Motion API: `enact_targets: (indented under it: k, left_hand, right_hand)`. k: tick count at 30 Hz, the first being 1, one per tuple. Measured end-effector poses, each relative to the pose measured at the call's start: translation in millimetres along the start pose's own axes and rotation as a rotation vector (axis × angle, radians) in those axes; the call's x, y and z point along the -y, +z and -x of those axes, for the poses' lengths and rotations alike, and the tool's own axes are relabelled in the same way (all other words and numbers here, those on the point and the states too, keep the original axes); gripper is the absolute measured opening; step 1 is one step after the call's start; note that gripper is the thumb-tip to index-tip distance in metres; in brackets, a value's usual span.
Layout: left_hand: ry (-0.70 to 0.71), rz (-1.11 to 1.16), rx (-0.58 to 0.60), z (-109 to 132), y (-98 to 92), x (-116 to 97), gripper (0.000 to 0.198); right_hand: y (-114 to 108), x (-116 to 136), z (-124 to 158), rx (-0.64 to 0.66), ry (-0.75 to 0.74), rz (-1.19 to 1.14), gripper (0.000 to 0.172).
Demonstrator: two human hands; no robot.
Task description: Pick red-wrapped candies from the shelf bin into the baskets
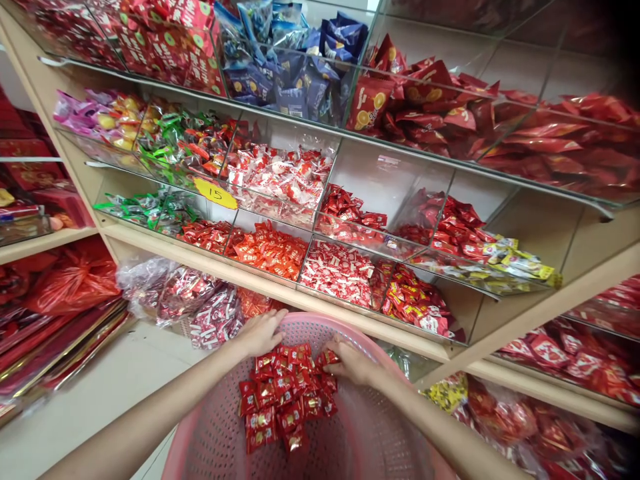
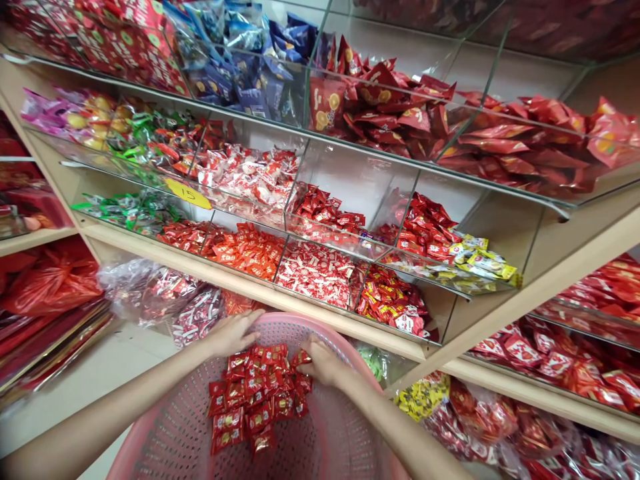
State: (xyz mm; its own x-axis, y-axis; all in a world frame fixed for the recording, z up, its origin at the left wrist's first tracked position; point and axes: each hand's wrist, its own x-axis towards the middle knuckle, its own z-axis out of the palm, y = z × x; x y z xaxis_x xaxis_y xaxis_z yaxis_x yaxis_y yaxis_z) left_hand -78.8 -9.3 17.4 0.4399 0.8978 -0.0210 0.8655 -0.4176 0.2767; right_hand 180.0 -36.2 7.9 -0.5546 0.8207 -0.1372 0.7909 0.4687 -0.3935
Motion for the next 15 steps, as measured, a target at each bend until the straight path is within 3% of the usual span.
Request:
enact_targets:
  k: [5,10,12,15]
  left_hand:
    - [-0.008,0.002,0.009,0.3,-1.2,-2.2,0.056]
    - [-0.004,-0.002,0.006,0.9,-1.8,-3.3,0.055]
    - [-0.003,-0.002,0.006,1.3,-1.7,-3.1,0.055]
    - [0.003,0.006,0.001,1.8,-1.5,-2.6,0.055]
  right_hand:
    - [-4.9,-5.1,10.4,0.086,-0.001,-0.046,0.026]
    - [12.7,-5.3,7.9,0.102,-0.022,-0.003,0.034]
    - [21.9,-4.4,4.3,0.079,-0.011,-0.096,0.032]
    - [34.4,-2.3,-0.6,0.019,0.128,-0.38,0.031]
